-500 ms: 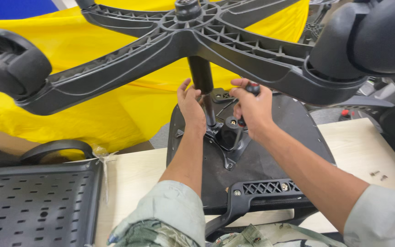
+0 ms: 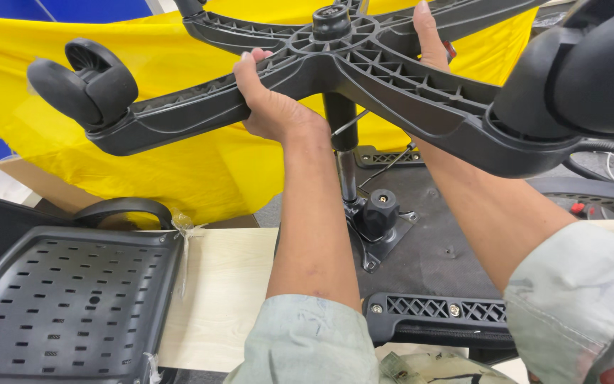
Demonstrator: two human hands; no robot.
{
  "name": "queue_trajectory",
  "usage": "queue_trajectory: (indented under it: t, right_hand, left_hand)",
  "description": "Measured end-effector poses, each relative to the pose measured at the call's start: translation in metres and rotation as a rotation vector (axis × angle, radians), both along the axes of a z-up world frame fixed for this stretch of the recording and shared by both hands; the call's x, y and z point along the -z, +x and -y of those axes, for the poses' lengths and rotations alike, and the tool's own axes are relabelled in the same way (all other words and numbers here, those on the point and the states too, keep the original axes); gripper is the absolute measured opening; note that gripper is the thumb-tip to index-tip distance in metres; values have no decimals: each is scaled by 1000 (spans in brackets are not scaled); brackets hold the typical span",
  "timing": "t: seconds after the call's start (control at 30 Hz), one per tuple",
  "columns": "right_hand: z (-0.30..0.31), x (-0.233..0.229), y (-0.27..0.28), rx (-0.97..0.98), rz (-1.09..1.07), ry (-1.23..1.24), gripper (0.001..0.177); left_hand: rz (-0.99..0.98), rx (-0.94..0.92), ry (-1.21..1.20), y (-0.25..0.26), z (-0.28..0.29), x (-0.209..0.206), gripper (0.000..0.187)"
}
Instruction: The person assembles an office chair by first positioning the five-star base and then attaching the seat to the base using a screwdriver. They tighten multiple screws to secure the seat to the base.
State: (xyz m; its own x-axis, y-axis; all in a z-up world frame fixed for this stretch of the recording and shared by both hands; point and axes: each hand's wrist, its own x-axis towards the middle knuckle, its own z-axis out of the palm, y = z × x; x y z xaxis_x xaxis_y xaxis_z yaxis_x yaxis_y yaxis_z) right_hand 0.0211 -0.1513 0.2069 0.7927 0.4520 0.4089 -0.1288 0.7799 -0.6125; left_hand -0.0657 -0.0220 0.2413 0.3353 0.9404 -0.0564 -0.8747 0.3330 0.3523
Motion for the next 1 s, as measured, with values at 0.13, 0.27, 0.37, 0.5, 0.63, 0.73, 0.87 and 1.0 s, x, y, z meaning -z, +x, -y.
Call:
queue_trajectory:
  t: [0.13,0.27,0.37,0.5,0.63,0.73,0.87,1.0]
  right_hand:
    - [-4,-1,8,-49,-63,14,50]
    - [-9,5,15,138,-134,53,40]
    - [-9,3,23,293,-298,44,37]
    - [-1,3,24,352,-293,73,35]
    - [7,4,10,178,-289,59,34]
    - [11,-2,4,-3,-263,-5,36]
    - [2,-1,1,-97,-268,-50,31]
    - [-7,7,-13,-126,-227,-22,26]
  left_hand:
    - [25,77,-140,-1,-6,-6,20]
    - [42,80,-166,1,-6,-8,24]
    - [50,71,-158,-1,0,-9,26]
    - [40,129,-151,-6,6,-7,31]
    - [9,146,-176,-7,12,-5,50]
    - [-69,203,-221,-4,17,-4,64]
    - [-122,266,-197,-2,22,-3,67]
    - [-138,309,-168,-8,20,-3,66]
